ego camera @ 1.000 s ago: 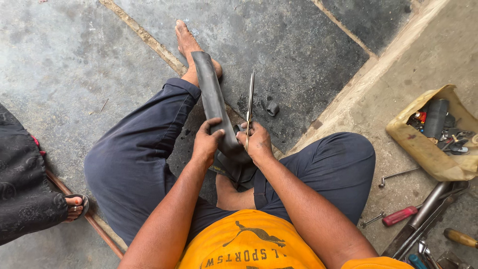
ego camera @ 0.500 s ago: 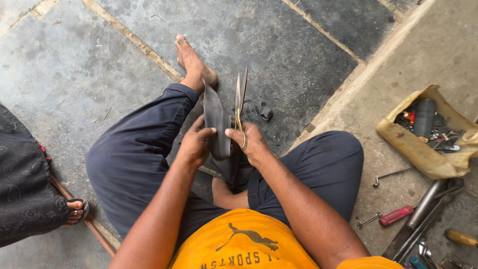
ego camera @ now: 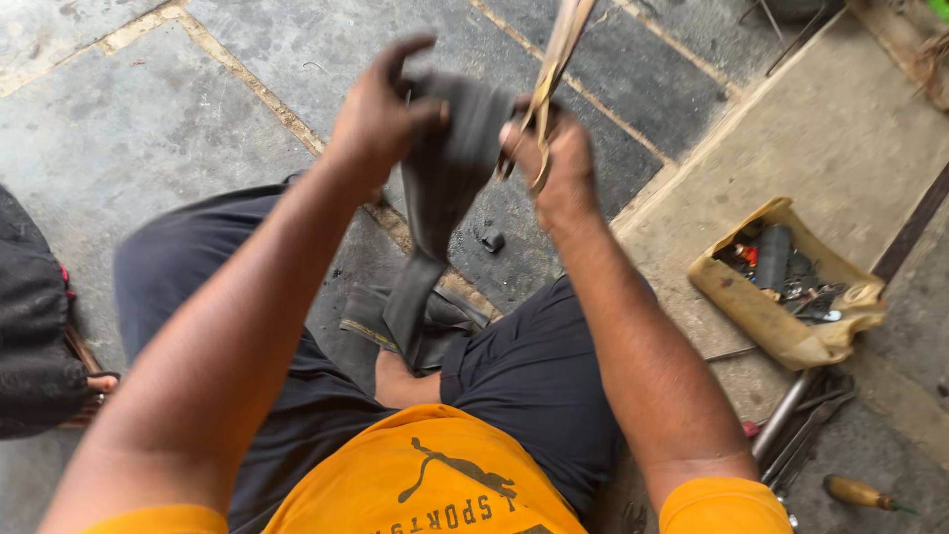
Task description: The person sits on the floor and uses a pair of scissors to cut a long, flexible rubber strip into smaller pieces. The person holds the strip with one hand and cuts it with the other, occasionally adjusting the strip's position.
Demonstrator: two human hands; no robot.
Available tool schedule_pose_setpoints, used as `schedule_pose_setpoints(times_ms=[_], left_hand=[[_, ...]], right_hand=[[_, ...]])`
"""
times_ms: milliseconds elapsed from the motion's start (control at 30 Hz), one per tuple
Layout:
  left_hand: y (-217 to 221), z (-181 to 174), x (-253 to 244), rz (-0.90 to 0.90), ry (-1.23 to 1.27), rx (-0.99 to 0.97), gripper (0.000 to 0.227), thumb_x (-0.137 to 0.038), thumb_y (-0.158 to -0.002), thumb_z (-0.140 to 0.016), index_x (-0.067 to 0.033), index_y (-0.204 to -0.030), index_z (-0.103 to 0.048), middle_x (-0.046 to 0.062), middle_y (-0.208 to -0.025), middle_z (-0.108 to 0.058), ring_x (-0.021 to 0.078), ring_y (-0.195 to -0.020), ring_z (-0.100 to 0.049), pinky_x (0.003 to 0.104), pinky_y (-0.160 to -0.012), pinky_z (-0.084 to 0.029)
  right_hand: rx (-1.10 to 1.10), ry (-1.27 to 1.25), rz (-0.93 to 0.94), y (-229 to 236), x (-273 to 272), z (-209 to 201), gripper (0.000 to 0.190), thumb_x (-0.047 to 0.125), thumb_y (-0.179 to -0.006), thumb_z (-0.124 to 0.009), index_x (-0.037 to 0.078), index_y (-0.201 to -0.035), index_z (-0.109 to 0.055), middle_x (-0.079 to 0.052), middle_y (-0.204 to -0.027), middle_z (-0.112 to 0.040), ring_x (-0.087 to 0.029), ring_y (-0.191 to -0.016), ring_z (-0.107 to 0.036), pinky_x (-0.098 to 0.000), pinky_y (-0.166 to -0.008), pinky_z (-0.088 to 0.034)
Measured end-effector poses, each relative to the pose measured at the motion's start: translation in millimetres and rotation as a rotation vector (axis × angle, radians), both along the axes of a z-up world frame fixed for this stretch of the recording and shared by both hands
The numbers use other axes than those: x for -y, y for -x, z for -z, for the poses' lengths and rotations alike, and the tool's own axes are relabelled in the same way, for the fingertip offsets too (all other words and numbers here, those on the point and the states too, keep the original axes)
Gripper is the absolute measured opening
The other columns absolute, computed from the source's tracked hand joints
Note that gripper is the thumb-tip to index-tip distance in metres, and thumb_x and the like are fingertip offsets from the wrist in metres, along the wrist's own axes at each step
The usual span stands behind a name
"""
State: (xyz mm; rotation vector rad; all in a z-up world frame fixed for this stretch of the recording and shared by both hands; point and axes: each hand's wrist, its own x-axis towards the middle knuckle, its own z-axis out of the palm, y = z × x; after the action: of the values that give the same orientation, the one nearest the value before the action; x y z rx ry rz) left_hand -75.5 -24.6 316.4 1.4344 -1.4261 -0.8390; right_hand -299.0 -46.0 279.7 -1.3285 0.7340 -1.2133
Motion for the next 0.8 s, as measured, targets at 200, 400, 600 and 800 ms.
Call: schedule_pose_setpoints(times_ms=[200,400,600,800], left_hand=[[21.4,-67.5,30.6,0.138,0.167,-0.107,0.038,-0.003,-0.094,-0.065,0.0057,-0.131,-0.064,0.024,-0.125,-0.072,0.0250,-0.105,-0.071,0.034,-0.090,-0.061],[35.5,-62.7,26.6,0.364,0.284,-0.415,0.083,0.012,-0.084,-0.055,-0.0019,-0.158,-0.021,0.018,-0.162,-0.045,0.0156,-0.132,-0.059,0.025,-0.100,-0.055],[1.2,0.5,-23.5,0.284,0.069,-0.611,0.098,0.017,-0.078,-0.046,-0.0079,-0.166,-0.012,0.013,-0.168,-0.039,0.0234,-0.136,-0.054,0.033,-0.098,-0.049],[-19.6,69.8,-79.1,0.223,-0.037,-0.435,0.102,0.016,-0.077,-0.049,-0.0107,-0.167,-0.008,0.013,-0.168,-0.032,0.0232,-0.152,-0.038,0.038,-0.118,-0.038]], right_hand=[[0.160,0.144,0.033,27.7,18.6,-62.9,0.039,0.012,-0.090,-0.078,0.001,-0.121,-0.057,-0.006,-0.104,-0.067,-0.016,-0.097,-0.071,-0.0314,-0.090,-0.065],[0.081,0.260,-0.059,38.9,25.3,-66.3,0.035,0.011,-0.097,-0.075,0.000,-0.126,-0.061,-0.007,-0.111,-0.068,-0.016,-0.102,-0.068,-0.0305,-0.097,-0.059],[0.068,-0.052,-0.183,2.0,-5.1,-10.3,0.040,0.021,-0.093,-0.076,0.000,-0.124,-0.061,-0.007,-0.106,-0.067,-0.019,-0.100,-0.067,-0.0339,-0.092,-0.059],[0.450,-0.441,-0.246,-43.6,-14.8,53.7,0.049,0.016,-0.085,-0.077,-0.001,-0.127,-0.058,-0.009,-0.113,-0.065,-0.024,-0.108,-0.063,-0.0387,-0.100,-0.053]])
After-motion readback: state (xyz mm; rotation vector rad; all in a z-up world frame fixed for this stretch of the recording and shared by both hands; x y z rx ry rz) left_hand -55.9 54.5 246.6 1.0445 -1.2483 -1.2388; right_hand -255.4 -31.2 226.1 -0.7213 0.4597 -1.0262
